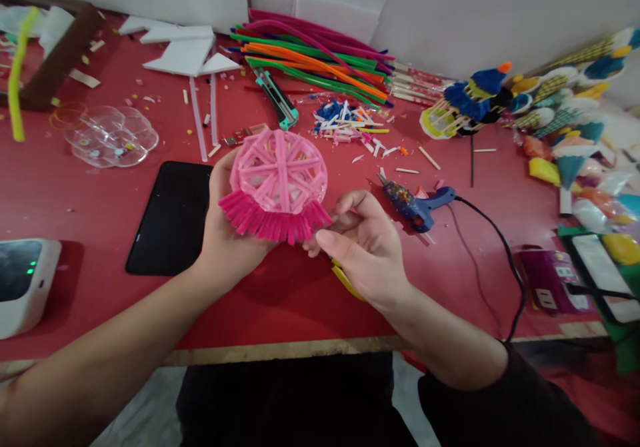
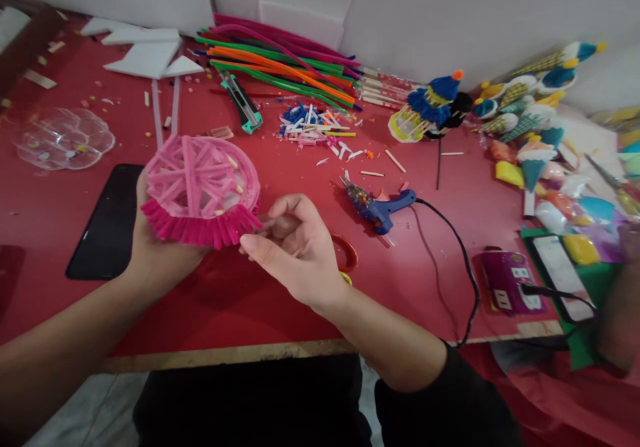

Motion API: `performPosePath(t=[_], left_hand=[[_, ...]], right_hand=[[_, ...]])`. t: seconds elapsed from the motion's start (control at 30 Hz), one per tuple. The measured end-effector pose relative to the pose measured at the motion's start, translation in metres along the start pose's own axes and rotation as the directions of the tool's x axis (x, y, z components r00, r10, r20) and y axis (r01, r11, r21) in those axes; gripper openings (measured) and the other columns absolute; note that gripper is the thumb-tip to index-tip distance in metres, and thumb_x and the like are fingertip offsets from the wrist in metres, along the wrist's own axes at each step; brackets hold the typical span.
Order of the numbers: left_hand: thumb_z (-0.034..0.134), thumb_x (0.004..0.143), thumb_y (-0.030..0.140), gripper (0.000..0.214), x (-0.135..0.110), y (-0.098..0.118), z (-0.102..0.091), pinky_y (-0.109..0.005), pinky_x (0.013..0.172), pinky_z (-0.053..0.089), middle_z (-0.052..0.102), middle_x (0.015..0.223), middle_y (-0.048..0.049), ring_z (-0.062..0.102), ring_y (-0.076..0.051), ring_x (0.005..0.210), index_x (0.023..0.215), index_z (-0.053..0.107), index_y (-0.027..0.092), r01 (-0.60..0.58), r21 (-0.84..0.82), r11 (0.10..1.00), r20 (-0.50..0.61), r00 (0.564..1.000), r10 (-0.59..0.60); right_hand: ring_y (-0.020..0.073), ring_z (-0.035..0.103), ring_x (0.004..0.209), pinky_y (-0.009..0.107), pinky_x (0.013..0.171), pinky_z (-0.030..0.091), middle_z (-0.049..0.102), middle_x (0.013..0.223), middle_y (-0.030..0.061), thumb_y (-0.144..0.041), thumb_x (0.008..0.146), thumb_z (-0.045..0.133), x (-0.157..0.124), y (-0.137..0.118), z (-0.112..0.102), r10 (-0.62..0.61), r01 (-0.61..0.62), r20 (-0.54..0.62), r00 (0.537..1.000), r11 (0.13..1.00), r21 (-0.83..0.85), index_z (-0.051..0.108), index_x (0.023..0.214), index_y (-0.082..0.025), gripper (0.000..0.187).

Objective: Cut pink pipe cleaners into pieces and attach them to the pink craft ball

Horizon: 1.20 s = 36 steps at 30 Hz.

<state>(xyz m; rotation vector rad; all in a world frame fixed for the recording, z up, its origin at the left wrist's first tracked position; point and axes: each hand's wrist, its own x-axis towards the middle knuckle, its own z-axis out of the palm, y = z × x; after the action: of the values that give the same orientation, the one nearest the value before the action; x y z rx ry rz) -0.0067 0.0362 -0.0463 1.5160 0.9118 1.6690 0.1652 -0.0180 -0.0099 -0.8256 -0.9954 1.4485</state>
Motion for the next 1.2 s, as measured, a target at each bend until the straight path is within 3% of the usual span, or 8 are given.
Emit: performPosePath(t=[0.17, 0.33, 0.47, 0.8, 0.93, 1.2], left_hand=[[0.1, 0.042, 0.045, 0.117, 0.001, 0.0, -0.01, -0.06, 0.111, 0.044, 0.051, 0.14, -0.0114, 0.053, -0.037, 0.133, 0.143, 0.043, 0.029, -0.16, 0.095, 0.983, 0.249, 0.959, 0.132], [0.099, 0.041, 0.05, 0.125, 0.005, -0.005, -0.019, -0.061, 0.109, 0.046, 0.049, 0.143, -0.0113, 0.052, -0.038, 0.134, 0.148, 0.038, 0.032, -0.272, 0.125, 0.954, 0.354, 0.911, 0.213], [0.099, 0.039, 0.05, 0.124, 0.004, -0.006, -0.016, -0.06, 0.109, 0.046, 0.05, 0.142, -0.0093, 0.053, -0.037, 0.133, 0.147, 0.039, 0.034, -0.262, 0.122, 0.957, 0.31, 0.926, 0.214], [0.102, 0.032, 0.037, 0.105, 0.001, 0.007, -0.003, -0.058, 0.111, 0.044, 0.058, 0.13, -0.0054, 0.056, -0.036, 0.13, 0.126, 0.055, 0.033, -0.024, 0.009, 1.0, 0.158, 0.987, 0.022], [0.101, 0.04, 0.038, 0.102, 0.0, 0.007, -0.003, -0.057, 0.112, 0.043, 0.056, 0.133, -0.0074, 0.054, -0.035, 0.132, 0.129, 0.051, 0.031, -0.062, 0.041, 0.997, 0.179, 0.982, 0.054], [0.102, 0.038, 0.035, 0.1, 0.001, 0.01, -0.002, -0.058, 0.111, 0.044, 0.058, 0.131, -0.0075, 0.056, -0.035, 0.13, 0.126, 0.054, 0.03, -0.05, 0.021, 0.999, 0.17, 0.984, 0.046]], right_hand=[[0.0056, 0.061, 0.06, 0.02, 0.06, 0.054, 0.058, 0.073, -0.0083, -0.02, 0.076, 0.083, 0.0, 0.0, -0.001, 0.007, -0.007, -0.008, 1.0, 1.0, -0.027, 0.05, 0.089, -0.025, 0.035], [0.0061, 0.058, 0.061, 0.02, 0.058, 0.052, 0.054, 0.073, -0.0083, -0.025, 0.077, 0.083, 0.0, -0.001, -0.001, -0.005, 0.001, -0.039, 0.999, 0.997, -0.081, 0.05, 0.087, -0.025, 0.035], [0.0062, 0.057, 0.06, 0.021, 0.058, 0.052, 0.054, 0.075, -0.0083, -0.028, 0.078, 0.082, -0.001, 0.0, -0.001, -0.013, 0.007, -0.049, 0.999, 0.993, -0.119, 0.05, 0.088, -0.026, 0.034], [0.0092, 0.062, 0.063, 0.022, 0.059, 0.055, 0.06, 0.073, -0.0068, -0.03, 0.081, 0.079, 0.0, 0.003, -0.003, -0.078, 0.071, -0.036, 0.996, 0.985, -0.157, 0.048, 0.091, -0.026, 0.033], [0.0093, 0.063, 0.062, 0.022, 0.059, 0.056, 0.061, 0.073, -0.0066, -0.03, 0.081, 0.079, 0.0, 0.002, -0.003, -0.086, 0.079, -0.044, 0.995, 0.985, -0.156, 0.048, 0.091, -0.026, 0.033], [0.0087, 0.063, 0.061, 0.021, 0.057, 0.054, 0.062, 0.071, -0.0068, -0.027, 0.08, 0.079, 0.001, 0.0, -0.004, -0.084, 0.077, -0.052, 0.995, 0.989, -0.129, 0.049, 0.09, -0.026, 0.031]])
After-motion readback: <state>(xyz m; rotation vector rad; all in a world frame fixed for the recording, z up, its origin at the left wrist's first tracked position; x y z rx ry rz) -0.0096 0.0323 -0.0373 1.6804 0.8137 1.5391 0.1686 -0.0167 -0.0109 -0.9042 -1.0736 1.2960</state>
